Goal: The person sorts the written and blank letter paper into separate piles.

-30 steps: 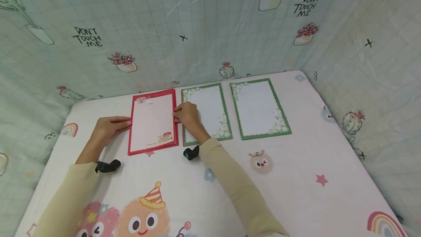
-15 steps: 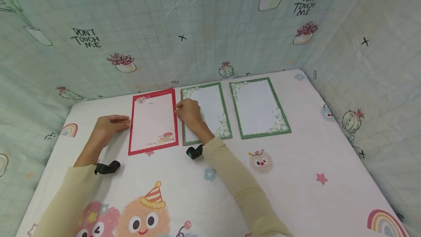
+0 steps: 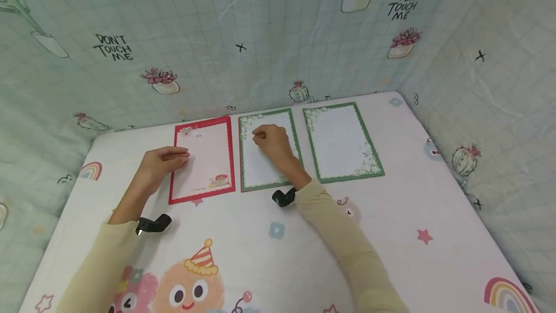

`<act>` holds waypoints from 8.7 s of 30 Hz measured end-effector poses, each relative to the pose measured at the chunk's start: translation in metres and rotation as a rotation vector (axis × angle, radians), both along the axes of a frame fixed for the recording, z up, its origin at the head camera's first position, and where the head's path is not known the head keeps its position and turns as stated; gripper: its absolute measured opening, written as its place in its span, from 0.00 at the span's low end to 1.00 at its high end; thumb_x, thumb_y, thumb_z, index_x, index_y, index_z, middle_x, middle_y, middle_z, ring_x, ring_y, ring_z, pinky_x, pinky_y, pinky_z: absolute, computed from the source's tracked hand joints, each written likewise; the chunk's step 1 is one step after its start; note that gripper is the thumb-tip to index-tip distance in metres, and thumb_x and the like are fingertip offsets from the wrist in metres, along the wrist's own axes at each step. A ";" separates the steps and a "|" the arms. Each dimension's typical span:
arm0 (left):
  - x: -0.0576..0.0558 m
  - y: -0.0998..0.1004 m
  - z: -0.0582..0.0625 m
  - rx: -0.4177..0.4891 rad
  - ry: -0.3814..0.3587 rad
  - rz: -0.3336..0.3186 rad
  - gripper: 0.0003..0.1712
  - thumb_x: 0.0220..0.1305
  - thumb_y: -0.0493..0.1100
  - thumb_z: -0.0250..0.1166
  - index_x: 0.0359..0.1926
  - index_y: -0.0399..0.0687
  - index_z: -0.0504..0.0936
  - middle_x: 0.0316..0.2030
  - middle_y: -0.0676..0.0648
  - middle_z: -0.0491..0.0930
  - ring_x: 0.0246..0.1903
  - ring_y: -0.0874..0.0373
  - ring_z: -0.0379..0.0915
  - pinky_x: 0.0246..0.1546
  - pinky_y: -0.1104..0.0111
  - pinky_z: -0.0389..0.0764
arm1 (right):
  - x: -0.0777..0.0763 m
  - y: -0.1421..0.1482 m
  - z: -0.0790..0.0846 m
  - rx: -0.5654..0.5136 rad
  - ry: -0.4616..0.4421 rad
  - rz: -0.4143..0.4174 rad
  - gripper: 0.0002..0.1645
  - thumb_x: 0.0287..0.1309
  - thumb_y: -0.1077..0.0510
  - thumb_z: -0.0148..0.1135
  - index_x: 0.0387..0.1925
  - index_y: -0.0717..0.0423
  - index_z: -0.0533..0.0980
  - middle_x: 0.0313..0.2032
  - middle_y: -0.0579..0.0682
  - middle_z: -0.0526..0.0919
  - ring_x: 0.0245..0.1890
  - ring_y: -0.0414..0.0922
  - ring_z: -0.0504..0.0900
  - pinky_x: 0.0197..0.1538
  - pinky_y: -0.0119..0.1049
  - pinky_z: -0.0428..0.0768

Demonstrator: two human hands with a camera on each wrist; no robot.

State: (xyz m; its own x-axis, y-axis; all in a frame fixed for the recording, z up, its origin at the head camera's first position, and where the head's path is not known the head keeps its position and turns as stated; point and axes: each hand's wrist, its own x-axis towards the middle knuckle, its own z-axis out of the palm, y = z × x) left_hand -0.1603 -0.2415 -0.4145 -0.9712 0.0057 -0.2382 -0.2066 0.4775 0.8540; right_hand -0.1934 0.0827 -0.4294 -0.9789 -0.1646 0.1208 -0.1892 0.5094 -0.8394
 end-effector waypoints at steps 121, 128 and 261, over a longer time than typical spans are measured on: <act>0.000 0.148 -0.029 0.317 -0.043 0.046 0.24 0.74 0.39 0.62 0.66 0.34 0.73 0.52 0.40 0.81 0.40 0.60 0.74 0.37 0.79 0.81 | 0.042 0.118 -0.015 -0.338 -0.230 -0.067 0.24 0.73 0.57 0.59 0.63 0.67 0.75 0.59 0.64 0.80 0.54 0.50 0.82 0.52 0.36 0.85; -0.002 0.150 -0.025 0.337 -0.011 0.066 0.24 0.74 0.38 0.61 0.67 0.33 0.72 0.56 0.40 0.81 0.44 0.59 0.75 0.41 0.78 0.82 | 0.045 0.124 -0.013 -0.372 -0.275 -0.040 0.27 0.72 0.56 0.60 0.65 0.67 0.73 0.62 0.65 0.78 0.58 0.52 0.80 0.56 0.34 0.83; -0.040 0.319 -0.048 0.558 -0.007 -0.128 0.11 0.66 0.28 0.66 0.48 0.27 0.82 0.37 0.34 0.86 0.40 0.38 0.86 0.42 0.59 0.88 | 0.014 0.296 -0.021 0.039 -0.249 -0.260 0.26 0.69 0.53 0.65 0.57 0.70 0.78 0.43 0.50 0.86 0.30 0.28 0.83 0.36 0.25 0.84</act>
State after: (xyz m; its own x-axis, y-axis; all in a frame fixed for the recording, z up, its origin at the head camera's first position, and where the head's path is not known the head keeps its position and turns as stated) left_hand -0.2000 0.0773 -0.4621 -0.9530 0.2500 -0.1713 -0.1830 -0.0243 0.9828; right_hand -0.1797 0.3787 -0.4503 -0.9873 0.0939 -0.1278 0.1584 0.5463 -0.8225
